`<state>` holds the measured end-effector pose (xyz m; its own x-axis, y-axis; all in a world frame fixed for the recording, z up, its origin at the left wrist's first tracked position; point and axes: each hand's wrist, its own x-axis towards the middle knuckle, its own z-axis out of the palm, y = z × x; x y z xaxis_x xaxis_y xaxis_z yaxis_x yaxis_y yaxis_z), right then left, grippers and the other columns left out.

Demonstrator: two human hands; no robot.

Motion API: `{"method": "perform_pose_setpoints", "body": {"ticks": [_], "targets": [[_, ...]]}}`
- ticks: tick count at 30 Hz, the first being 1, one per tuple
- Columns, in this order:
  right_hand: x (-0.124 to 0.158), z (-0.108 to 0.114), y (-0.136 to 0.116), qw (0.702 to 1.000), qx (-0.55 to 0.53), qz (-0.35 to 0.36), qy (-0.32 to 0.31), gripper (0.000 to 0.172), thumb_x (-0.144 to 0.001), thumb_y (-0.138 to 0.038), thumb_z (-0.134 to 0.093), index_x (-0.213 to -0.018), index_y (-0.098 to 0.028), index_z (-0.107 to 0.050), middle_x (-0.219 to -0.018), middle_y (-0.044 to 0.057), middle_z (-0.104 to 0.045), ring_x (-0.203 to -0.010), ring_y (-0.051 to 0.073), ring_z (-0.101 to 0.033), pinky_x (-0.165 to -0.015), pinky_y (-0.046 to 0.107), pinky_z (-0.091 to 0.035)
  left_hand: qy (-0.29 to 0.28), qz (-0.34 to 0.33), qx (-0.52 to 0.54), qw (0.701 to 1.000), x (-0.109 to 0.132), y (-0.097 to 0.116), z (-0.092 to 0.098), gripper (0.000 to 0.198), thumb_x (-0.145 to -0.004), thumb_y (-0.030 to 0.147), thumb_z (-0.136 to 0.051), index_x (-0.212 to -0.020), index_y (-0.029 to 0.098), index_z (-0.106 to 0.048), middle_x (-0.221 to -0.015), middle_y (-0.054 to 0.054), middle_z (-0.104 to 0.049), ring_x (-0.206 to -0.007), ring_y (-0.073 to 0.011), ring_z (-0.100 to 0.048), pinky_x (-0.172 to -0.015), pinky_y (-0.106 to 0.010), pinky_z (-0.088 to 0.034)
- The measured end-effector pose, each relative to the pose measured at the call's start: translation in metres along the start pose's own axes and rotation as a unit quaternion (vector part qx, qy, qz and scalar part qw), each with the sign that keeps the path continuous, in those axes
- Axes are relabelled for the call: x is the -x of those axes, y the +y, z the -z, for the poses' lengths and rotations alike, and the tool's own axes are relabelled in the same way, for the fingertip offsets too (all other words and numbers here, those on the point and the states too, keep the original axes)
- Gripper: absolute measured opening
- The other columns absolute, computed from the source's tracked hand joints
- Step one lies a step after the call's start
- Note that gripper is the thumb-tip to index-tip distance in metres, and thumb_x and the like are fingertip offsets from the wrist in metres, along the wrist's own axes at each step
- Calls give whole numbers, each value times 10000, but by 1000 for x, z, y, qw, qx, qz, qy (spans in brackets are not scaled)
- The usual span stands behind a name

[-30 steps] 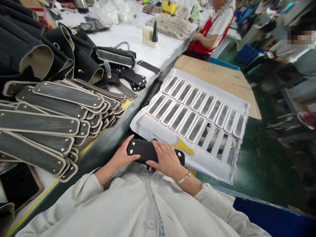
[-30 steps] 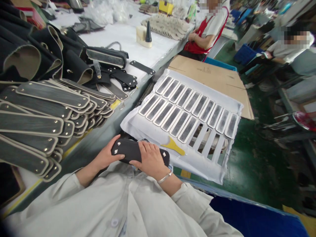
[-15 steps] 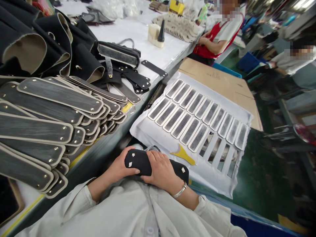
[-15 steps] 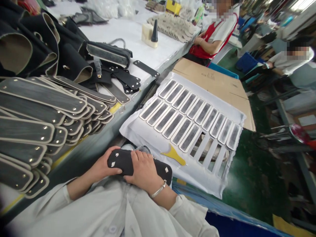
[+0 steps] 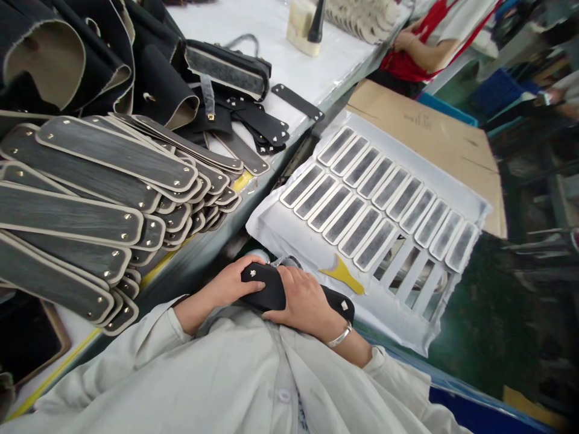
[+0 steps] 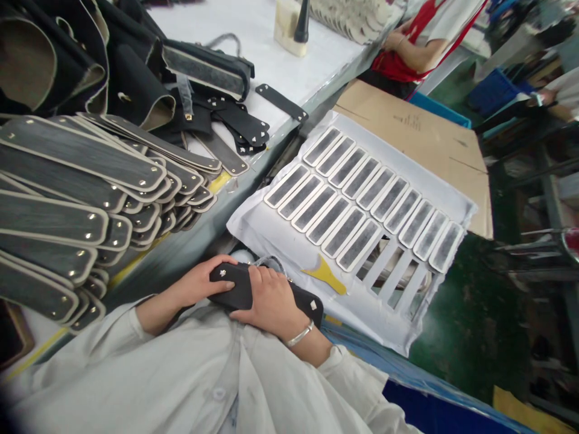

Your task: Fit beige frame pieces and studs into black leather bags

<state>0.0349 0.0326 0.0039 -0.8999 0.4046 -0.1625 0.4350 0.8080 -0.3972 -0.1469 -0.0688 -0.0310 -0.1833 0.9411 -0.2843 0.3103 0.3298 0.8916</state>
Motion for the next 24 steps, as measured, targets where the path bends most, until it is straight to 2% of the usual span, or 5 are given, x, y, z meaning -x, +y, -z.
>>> {"method": "perform_pose_setpoints", "body": {"ticks": [5, 11, 19, 21, 24], "targets": [[-3, 5, 3, 999, 21, -9, -34, 554, -859, -541, -507, -1256, -160, -448, -1114, 120, -590, -989, 263, -561, -828, 388, -434, 23, -7, -31, 999, 7, 2, -3, 491, -737, 359, -619, -1191, 210, -508, -1222, -64, -557, -1129, -250, -506, -1016, -385, -359], [4, 10, 6, 998, 34, 0, -44, 577, -850, -511, -551, -1301, -171, -437, -1158, 124, -593, -1038, 270, -564, -863, 381, -433, 6, -19, -65, 998, 16, 6, -3, 712, -699, 415, -657, -1320, 188, -392, -1352, -100, -453, -1219, -271, -446, -1050, -383, -334], [80, 36, 65, 991, 78, -99, -45, 570, -837, -431, -604, -1332, -187, -458, -1318, 134, -514, -1165, 285, -508, -977, 440, -386, 23, 32, -96, 995, 19, 12, -5, 643, -713, 398, -643, -1277, 192, -413, -1177, -71, -565, -1020, -241, -559, -921, -370, -431], [83, 38, 66, 990, 87, -111, -29, 547, -827, -426, -616, -1308, -197, -490, -1329, 134, -506, -1186, 292, -494, -984, 445, -380, 20, 17, -117, 993, 12, 16, -6, 576, -718, 410, -633, -1224, 190, -468, -1137, -71, -586, -1007, -243, -565, -908, -370, -437], [59, 33, 49, 993, 77, -90, -19, 449, -854, -456, -567, -1232, -215, -558, -1234, 119, -584, -1102, 280, -557, -933, 422, -414, 23, -28, -171, 985, -6, 24, -10, 403, -745, 452, -599, -1044, 182, -604, -1102, -86, -610, -1023, -258, -562, -929, -375, -421]]}}
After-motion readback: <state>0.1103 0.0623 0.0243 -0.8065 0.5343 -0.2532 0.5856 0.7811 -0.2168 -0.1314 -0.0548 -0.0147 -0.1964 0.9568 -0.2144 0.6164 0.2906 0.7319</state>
